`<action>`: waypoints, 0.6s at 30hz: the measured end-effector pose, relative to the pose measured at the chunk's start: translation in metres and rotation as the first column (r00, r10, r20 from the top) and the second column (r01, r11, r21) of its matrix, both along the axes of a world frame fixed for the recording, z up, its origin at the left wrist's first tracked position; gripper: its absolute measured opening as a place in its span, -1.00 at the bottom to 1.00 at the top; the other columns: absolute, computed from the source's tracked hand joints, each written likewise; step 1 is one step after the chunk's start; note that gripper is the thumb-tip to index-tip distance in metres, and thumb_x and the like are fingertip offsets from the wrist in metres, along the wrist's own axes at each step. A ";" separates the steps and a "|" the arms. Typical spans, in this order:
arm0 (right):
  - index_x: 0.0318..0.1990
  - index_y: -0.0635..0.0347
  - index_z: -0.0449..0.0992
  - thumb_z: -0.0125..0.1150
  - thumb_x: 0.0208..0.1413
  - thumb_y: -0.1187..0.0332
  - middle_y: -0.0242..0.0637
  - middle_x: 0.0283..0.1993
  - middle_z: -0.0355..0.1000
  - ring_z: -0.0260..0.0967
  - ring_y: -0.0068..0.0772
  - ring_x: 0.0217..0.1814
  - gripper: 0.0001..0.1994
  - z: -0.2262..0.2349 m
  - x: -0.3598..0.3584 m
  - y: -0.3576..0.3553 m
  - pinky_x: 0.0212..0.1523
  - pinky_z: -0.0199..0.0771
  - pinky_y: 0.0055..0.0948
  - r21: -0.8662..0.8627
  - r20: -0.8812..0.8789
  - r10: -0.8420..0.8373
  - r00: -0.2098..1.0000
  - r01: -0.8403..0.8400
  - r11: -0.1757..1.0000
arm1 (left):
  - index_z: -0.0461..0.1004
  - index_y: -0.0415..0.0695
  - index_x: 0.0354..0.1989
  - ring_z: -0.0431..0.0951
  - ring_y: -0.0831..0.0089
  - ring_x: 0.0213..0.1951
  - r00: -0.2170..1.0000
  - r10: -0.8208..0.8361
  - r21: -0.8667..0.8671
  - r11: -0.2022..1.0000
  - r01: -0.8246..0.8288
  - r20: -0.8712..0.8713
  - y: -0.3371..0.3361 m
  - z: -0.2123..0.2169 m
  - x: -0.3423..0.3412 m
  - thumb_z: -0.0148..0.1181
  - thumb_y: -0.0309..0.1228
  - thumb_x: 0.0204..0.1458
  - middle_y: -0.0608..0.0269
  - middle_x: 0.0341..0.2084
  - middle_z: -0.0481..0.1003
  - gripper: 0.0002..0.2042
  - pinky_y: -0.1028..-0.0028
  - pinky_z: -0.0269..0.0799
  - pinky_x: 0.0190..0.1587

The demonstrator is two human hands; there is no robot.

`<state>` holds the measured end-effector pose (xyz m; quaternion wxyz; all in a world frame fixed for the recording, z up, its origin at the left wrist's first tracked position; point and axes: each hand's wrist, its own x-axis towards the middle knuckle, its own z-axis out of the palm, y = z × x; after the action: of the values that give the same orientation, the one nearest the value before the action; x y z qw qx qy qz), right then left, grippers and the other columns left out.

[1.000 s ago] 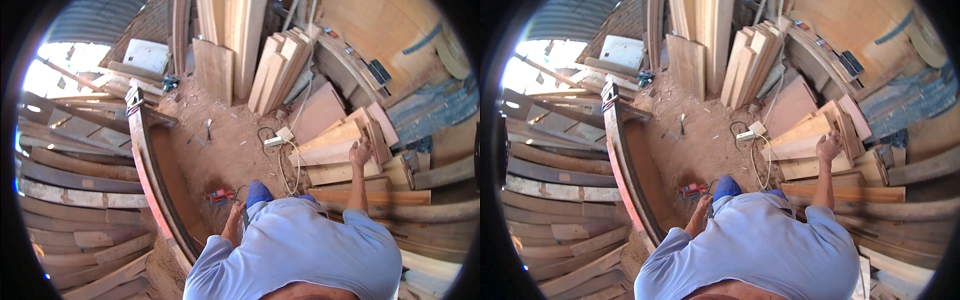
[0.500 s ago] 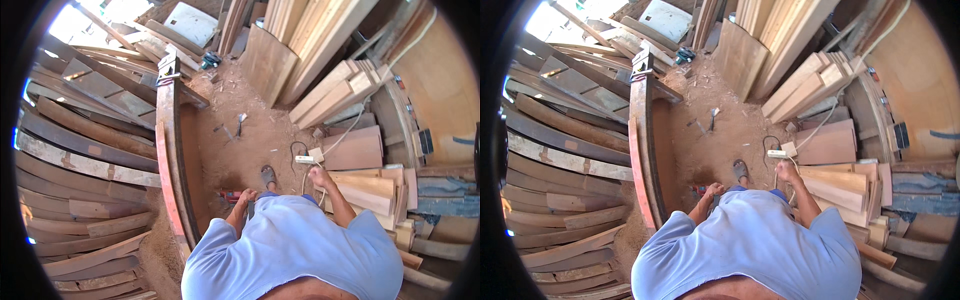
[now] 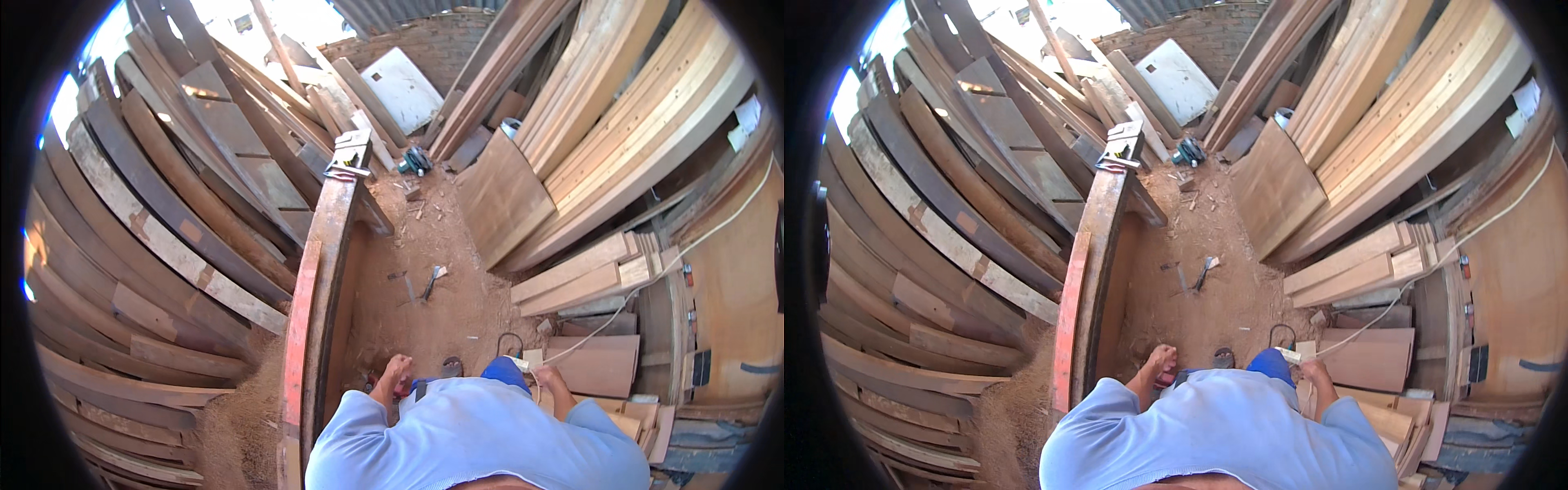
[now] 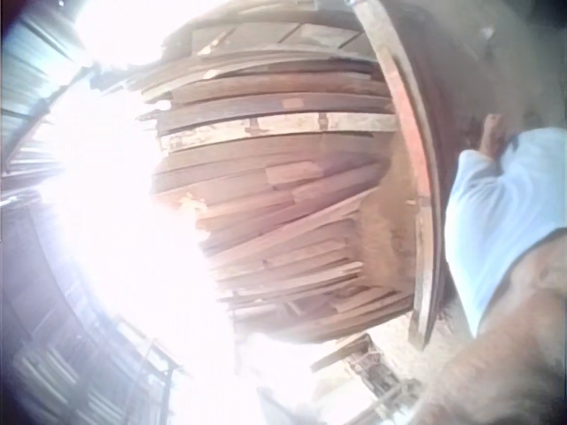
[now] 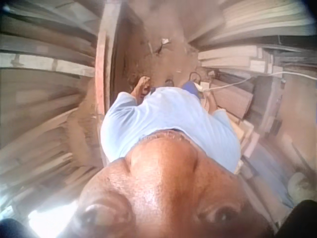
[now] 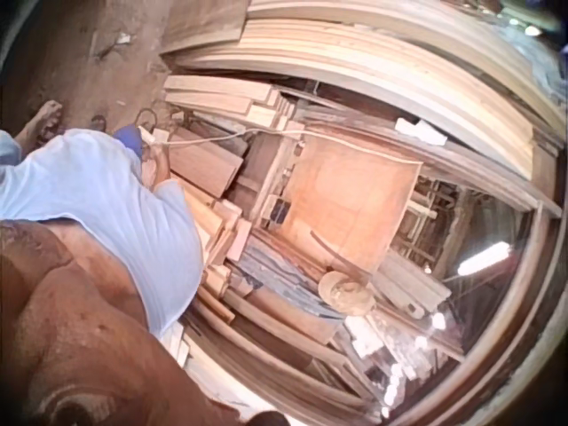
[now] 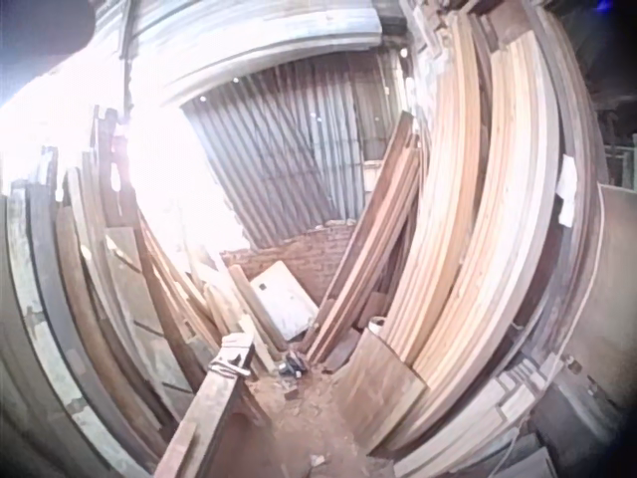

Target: The person measures the thickness and width of wooden panels by hand using a yellow measuring tape, turning the panels over to check different sides.

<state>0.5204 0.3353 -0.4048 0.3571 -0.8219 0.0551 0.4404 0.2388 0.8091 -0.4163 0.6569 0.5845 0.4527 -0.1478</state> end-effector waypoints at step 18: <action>-0.37 0.15 0.66 0.15 0.04 0.26 -0.16 -0.39 0.60 0.54 -0.16 -0.44 -0.78 -0.065 0.168 0.088 -0.43 0.55 -0.18 -0.152 0.174 0.676 0.716 -0.659 0.737 | 0.57 -0.19 -0.29 0.41 0.52 -0.56 0.984 0.176 0.110 0.979 -0.174 -0.011 -0.046 0.055 0.067 0.19 -0.20 0.16 0.31 -0.52 0.50 -0.73 0.47 0.29 -0.58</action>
<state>0.6886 0.4231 -0.4700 0.1453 -0.8428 -0.2668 0.4444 0.3054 0.7630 -0.3613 0.6301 0.5757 0.5163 -0.0707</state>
